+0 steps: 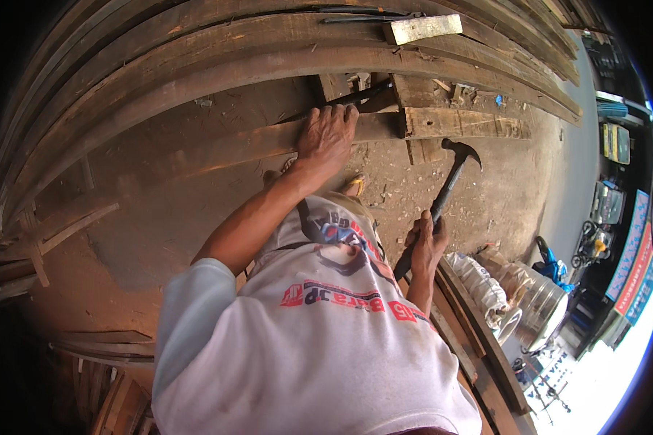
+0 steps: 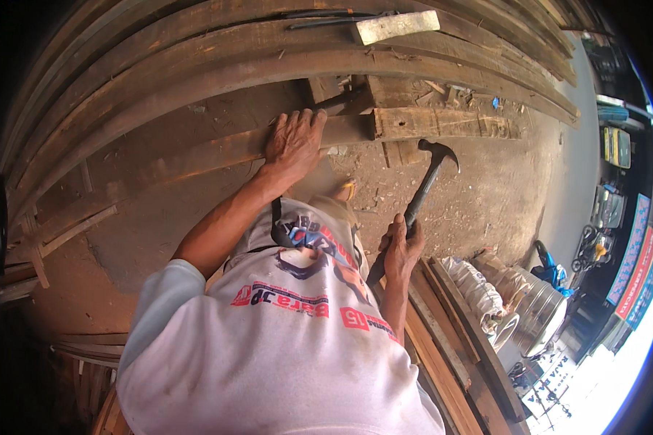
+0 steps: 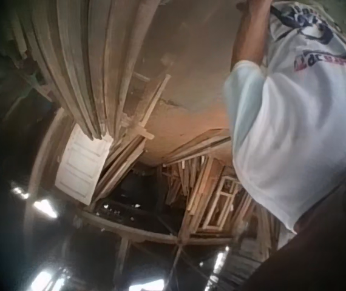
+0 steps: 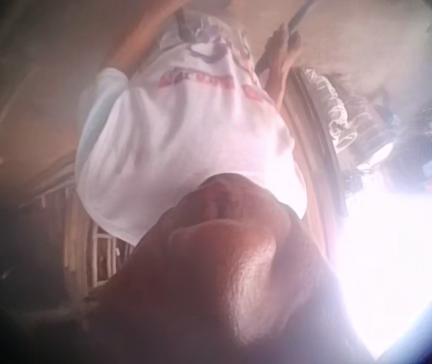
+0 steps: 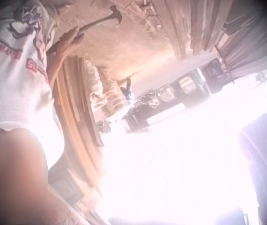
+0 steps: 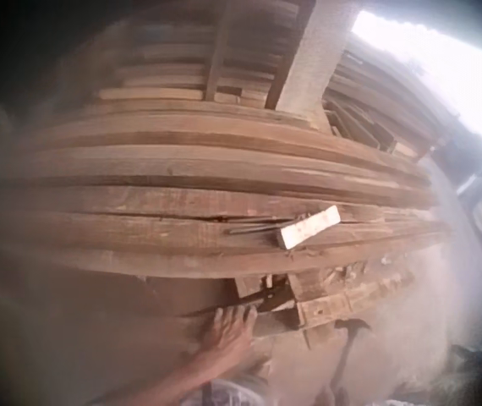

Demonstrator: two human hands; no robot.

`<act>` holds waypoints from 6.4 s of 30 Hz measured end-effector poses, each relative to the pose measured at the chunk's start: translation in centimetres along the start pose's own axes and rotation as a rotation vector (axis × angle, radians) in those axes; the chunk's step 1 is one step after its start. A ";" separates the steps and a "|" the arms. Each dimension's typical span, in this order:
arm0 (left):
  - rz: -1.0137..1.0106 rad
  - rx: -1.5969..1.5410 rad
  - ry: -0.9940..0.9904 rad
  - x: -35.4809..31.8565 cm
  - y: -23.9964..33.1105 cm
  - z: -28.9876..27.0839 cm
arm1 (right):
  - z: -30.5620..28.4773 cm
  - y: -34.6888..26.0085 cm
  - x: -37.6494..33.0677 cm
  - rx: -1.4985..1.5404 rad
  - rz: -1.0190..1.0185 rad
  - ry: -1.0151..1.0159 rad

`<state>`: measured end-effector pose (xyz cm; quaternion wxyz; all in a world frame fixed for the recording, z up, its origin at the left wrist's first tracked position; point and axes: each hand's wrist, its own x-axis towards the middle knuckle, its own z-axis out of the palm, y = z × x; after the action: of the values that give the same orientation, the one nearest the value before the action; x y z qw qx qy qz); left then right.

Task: The person uses a hammer and a metal rod to break apart a wooden structure, repeatedly striking and prying to separate pieces. The person also uses pliers to remove nails from the wood.

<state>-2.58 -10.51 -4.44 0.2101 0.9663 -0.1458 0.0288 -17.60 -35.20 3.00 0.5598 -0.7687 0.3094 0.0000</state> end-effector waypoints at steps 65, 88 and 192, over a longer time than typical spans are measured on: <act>-0.266 -0.285 -0.621 9.3 -0.6 -3.5 | -7.8 4.4 8.6 0.072 -0.057 0.100; -0.275 -0.522 -0.677 10.6 -3.8 -2.0 | -8.2 5.7 8.4 -0.012 -0.015 0.102; -0.322 0.285 0.423 5.7 -26.7 -12.1 | 34.8 14.6 26.0 0.547 0.028 -0.161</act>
<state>10.77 16.17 -3.35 0.0999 0.9693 0.0616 0.2158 8.56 -20.27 -31.54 0.7690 -0.5823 0.2633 -0.0146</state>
